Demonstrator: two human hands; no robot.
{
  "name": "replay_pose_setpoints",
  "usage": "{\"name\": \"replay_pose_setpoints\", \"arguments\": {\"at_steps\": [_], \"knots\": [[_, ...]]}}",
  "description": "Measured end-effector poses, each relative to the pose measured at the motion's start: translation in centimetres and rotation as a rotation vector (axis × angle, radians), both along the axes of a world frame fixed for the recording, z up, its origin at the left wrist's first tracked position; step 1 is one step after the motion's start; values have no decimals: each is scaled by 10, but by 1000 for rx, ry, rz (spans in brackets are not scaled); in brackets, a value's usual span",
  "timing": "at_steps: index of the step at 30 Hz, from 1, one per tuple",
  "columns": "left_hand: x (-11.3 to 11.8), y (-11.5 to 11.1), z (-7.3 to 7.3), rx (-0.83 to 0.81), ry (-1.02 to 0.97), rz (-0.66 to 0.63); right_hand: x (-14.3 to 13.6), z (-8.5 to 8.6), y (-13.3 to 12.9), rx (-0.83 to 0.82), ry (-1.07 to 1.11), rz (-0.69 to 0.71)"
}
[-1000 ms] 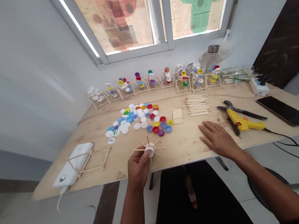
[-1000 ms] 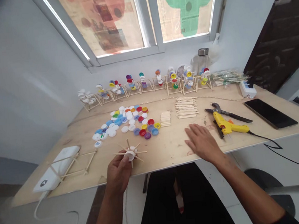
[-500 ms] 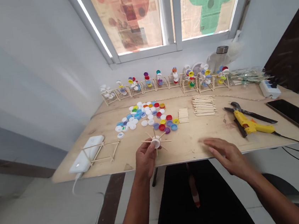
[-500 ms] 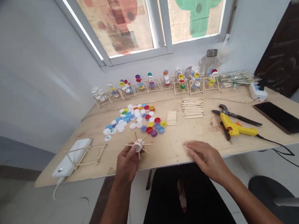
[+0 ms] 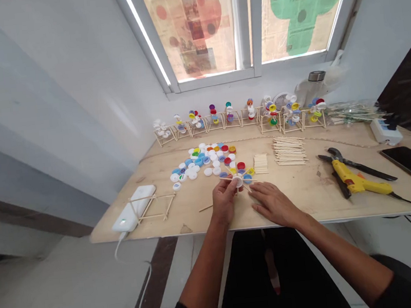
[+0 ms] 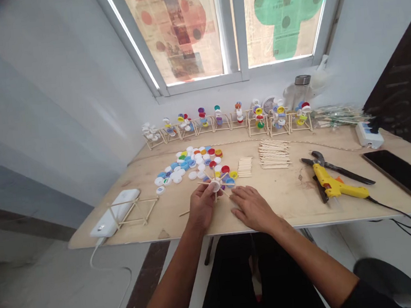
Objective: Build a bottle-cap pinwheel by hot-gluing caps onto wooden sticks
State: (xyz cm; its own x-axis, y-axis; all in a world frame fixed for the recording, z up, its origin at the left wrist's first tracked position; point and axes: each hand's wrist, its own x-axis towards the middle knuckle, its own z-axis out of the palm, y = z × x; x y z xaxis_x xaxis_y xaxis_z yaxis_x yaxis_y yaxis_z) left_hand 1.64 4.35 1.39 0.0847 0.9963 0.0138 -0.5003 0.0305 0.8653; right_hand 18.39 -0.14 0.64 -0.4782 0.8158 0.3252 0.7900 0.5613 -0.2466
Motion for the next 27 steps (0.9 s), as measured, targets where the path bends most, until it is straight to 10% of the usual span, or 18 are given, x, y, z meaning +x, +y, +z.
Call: {"name": "replay_pose_setpoints", "arguments": {"at_steps": [6, 12, 27], "knots": [[1, 0, -3, -17, 14, -6, 5, -1, -2, -45, 284, 50], [0, 3, -5, -34, 81, -19, 9, 2, -5, -3, 496, -218], [2, 2, -4, -10, 128, -28, 39, -12, -40, 249, 418, -313]]}}
